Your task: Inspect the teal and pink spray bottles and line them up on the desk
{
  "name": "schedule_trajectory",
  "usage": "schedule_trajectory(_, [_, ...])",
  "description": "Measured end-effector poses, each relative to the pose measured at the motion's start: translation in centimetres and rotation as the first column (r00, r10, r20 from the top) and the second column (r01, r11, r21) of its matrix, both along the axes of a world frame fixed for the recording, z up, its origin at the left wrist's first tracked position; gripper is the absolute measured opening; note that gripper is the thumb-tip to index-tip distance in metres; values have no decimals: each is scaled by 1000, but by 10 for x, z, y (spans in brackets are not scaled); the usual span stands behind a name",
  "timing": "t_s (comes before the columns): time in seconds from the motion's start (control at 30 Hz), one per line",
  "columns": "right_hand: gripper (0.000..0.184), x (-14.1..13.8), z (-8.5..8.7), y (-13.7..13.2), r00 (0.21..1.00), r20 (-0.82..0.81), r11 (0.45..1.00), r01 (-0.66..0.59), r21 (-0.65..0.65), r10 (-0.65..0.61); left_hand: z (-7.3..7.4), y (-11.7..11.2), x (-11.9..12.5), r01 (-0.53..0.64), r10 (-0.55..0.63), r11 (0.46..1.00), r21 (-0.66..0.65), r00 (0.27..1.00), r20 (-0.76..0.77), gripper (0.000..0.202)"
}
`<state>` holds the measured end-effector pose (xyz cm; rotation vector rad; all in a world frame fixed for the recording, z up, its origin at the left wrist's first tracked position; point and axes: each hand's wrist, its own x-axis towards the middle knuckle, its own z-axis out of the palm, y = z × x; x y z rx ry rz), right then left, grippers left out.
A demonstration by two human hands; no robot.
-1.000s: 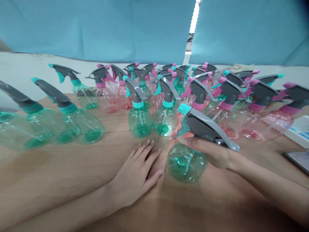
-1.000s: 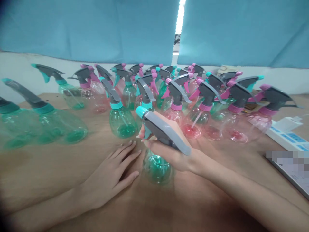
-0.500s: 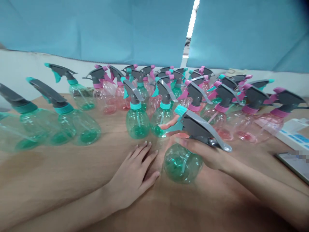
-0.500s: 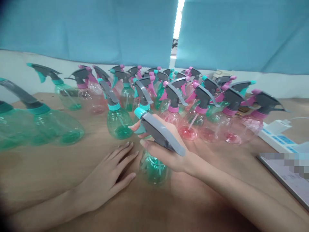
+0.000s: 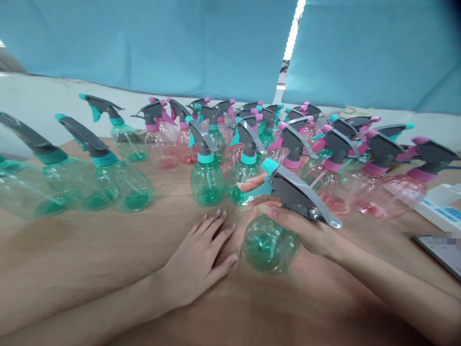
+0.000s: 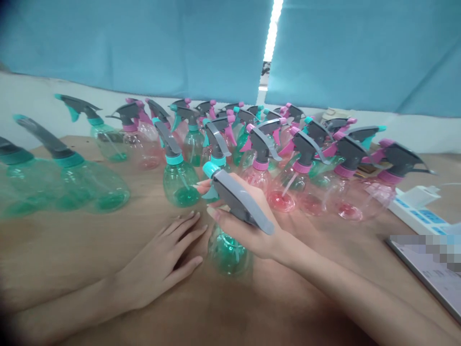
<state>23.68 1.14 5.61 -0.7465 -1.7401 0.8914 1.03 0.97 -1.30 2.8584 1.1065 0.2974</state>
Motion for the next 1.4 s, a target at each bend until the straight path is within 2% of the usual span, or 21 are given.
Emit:
schedule_trajectory(0.17, [38,-4,4,0,997,55,999,44,10,-45,2,0,1,-1,1,1000,-2,1000,-6,51])
schedule_trajectory(0.4, [46,-9,6,1,998,-4,998,57,-23,-57,2,1,1,3,-3,999,-32,1000,-3,52])
schedule_trajectory(0.8, [41,-11,5,-3,994,26,994,104,15,-104,2,1,1,6,-7,1000,-25,1000,-24,52])
schedule_trajectory(0.97, [34,-12,-1,-7,985,-19,984,168,-61,-169,3,2,1,3,-4,1000,-31,1000,-16,51])
schedule_trajectory(1.07, [32,-11,-3,-7,983,-35,982,179,-64,-181,2,2,1,5,-5,1000,-27,1000,2,51])
schedule_trajectory(1.4, [43,-10,-5,-6,988,18,988,153,0,-153,2,1,0,9,-9,1000,-30,1000,8,51])
